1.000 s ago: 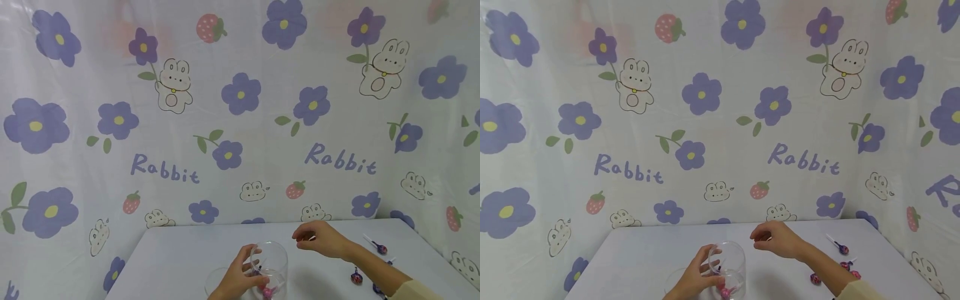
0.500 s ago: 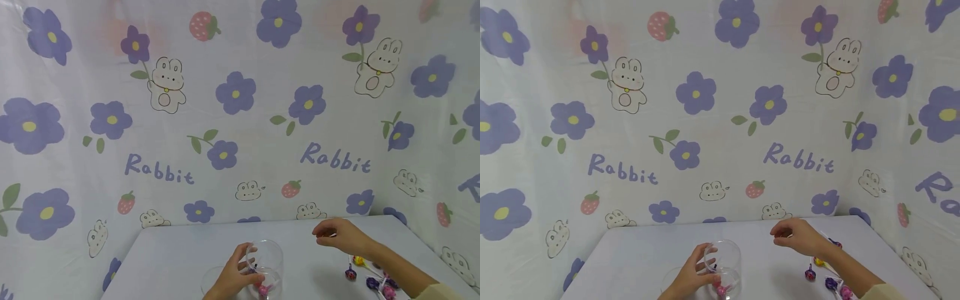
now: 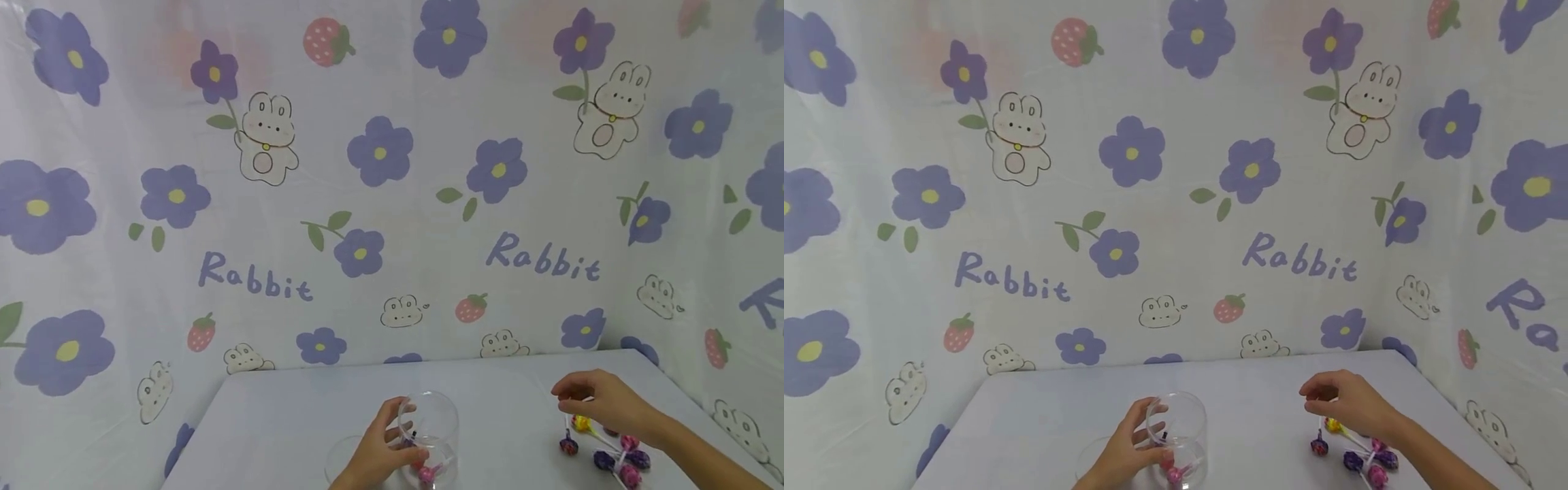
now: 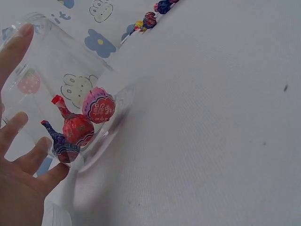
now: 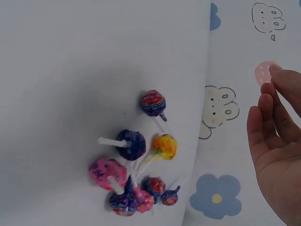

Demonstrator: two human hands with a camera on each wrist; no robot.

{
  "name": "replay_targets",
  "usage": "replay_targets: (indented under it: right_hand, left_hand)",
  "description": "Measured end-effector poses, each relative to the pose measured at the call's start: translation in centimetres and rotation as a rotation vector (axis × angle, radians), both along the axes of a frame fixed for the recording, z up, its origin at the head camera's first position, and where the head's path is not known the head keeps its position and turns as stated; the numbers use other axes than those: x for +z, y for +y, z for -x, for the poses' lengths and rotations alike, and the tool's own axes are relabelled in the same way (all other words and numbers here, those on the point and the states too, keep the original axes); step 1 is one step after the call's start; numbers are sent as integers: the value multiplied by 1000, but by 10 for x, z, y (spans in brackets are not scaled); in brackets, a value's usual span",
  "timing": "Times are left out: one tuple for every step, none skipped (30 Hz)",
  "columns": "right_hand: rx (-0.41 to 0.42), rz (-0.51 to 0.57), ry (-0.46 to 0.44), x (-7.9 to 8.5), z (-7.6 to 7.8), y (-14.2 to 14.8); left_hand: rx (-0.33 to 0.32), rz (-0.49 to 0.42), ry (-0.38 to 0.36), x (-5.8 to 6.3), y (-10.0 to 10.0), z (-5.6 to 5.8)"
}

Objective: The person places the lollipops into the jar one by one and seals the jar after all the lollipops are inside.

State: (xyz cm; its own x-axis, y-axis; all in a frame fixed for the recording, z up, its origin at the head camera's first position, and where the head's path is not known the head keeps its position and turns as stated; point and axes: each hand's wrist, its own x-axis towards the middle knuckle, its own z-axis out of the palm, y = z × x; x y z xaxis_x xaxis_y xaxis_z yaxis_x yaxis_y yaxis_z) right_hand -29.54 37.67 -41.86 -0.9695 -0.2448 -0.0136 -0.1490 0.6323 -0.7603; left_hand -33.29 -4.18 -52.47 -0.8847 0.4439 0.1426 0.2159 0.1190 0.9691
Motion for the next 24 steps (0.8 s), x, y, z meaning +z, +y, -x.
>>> replay_targets:
  right_hand:
    - [-9, -2, -7, -2, -2, 3]
    - [-19, -7, -14, -4, -4, 6]
    - [-23, -9, -20, -6, -6, 9]
    - [-35, -13, -32, -8, -8, 12]
    - [-43, -17, -41, -10, -10, 14]
    - [-59, -21, -52, -12, -12, 16]
    - [-73, -26, -59, -15, -14, 18]
    - [-90, -32, -68, -17, -16, 20]
    - [-103, -38, -74, -19, -17, 23]
    - [-127, -48, -86, -22, -19, 24]
    - [-138, -53, -91, -25, -20, 27]
    - [-151, -61, -95, -27, -22, 29]
    - [-157, -71, -98, -30, -23, 31]
    - [-161, -80, -100, -32, -25, 34]
    - [-160, -84, -102, -34, -26, 37]
    - [-149, -85, -99, -36, -28, 41]
    - [-138, -88, -93, -38, -30, 45]
    - [-143, -90, -96, -40, -32, 48]
    - [-145, -93, -101, -42, -34, 51]
    - [-152, -96, -107, -44, -37, 55]
    - [-166, -92, -123, -47, -38, 58]
    - [-170, -92, -131, -50, -41, 61]
    - [-185, -95, -146, -54, -43, 64]
    - [-217, -96, -171, -58, -44, 67]
  left_hand:
    - [0, -2, -1, -1, -1, 0]
    - [3, -3, -5, -1, -1, 0]
    - [4, -5, -10, -1, -1, 0]
    - [6, -6, -14, -2, -2, 0]
    - [9, -6, -16, -3, -2, 0]
    - [12, -5, -17, -3, -2, 0]
    - [12, -6, -18, -4, -3, 0]
    - [12, -7, -17, -4, -3, 1]
    - [13, -8, -17, -5, -3, 1]
    - [15, -7, -16, -5, -3, 1]
    - [16, -6, -16, -5, -4, 1]
    - [16, -10, -16, -5, -4, 1]
    - [15, -14, -16, -5, -4, 1]
    - [15, -18, -17, -5, -4, 0]
    - [14, -23, -18, -5, -4, 0]
    - [11, -28, -16, -4, -4, 0]
    - [9, -30, -13, -4, -3, -1]
    - [8, -33, -11, -4, -3, -1]
    - [6, -34, -7, -4, -3, -1]
    - [5, -34, -3, -4, -2, -1]
    - [5, -33, -2, -4, -2, -1]
    - [5, -31, -2, -4, -2, -1]
    - [5, -33, -4, -4, -2, -1]
    - [4, -35, -6, -4, -2, -1]
